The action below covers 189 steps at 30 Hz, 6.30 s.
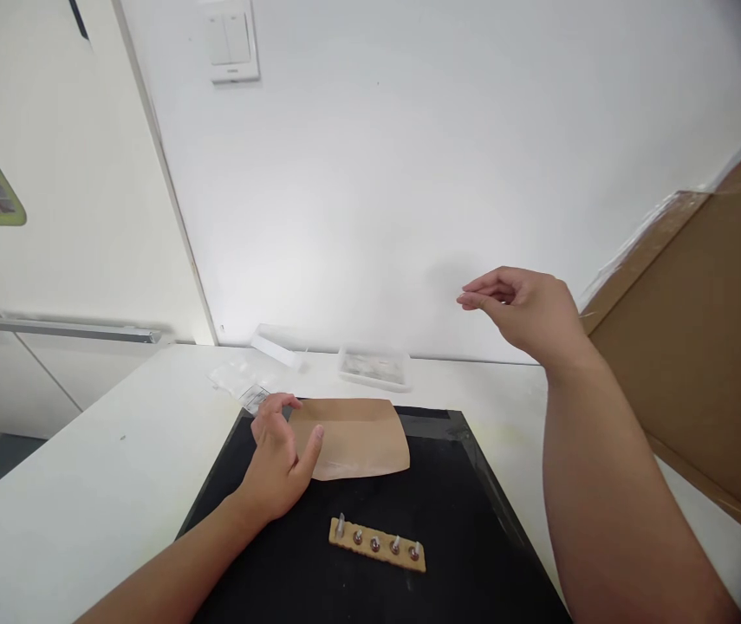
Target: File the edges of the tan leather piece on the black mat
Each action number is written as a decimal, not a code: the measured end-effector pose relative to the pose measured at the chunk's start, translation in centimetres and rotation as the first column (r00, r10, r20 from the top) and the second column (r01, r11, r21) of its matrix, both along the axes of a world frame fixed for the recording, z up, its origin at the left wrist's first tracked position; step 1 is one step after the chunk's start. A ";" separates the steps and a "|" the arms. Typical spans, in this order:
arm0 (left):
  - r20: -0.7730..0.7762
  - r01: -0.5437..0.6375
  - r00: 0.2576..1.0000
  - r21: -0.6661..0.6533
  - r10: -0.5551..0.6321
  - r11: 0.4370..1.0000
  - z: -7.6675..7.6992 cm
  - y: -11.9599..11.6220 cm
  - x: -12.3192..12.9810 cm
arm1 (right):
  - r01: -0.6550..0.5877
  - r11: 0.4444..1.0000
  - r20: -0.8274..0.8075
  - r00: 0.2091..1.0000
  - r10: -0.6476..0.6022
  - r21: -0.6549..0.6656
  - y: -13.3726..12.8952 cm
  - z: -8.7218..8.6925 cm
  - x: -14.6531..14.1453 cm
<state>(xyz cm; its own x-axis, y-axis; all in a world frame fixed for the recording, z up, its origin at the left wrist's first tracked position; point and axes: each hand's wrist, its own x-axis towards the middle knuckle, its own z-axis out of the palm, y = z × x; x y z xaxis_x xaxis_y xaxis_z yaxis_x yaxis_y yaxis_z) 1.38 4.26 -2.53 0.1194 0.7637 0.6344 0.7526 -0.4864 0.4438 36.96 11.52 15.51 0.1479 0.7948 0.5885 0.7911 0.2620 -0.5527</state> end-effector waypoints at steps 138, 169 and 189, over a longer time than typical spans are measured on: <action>-0.506 -0.307 0.842 -0.162 0.188 0.938 4.7 1.4 -2.9 | -0.032 0.882 0.185 0.974 0.133 -0.471 -10.7 2.6 0.2; -0.507 -0.361 0.858 -0.490 0.078 0.794 3.8 1.7 -3.8 | -0.327 0.789 0.026 0.917 0.397 -0.520 -7.2 -14.9 -3.9; -0.265 -0.120 0.959 -0.053 0.102 0.991 5.2 0.9 -2.6 | -0.412 0.907 0.022 0.909 0.415 -0.084 -10.0 -14.1 -8.3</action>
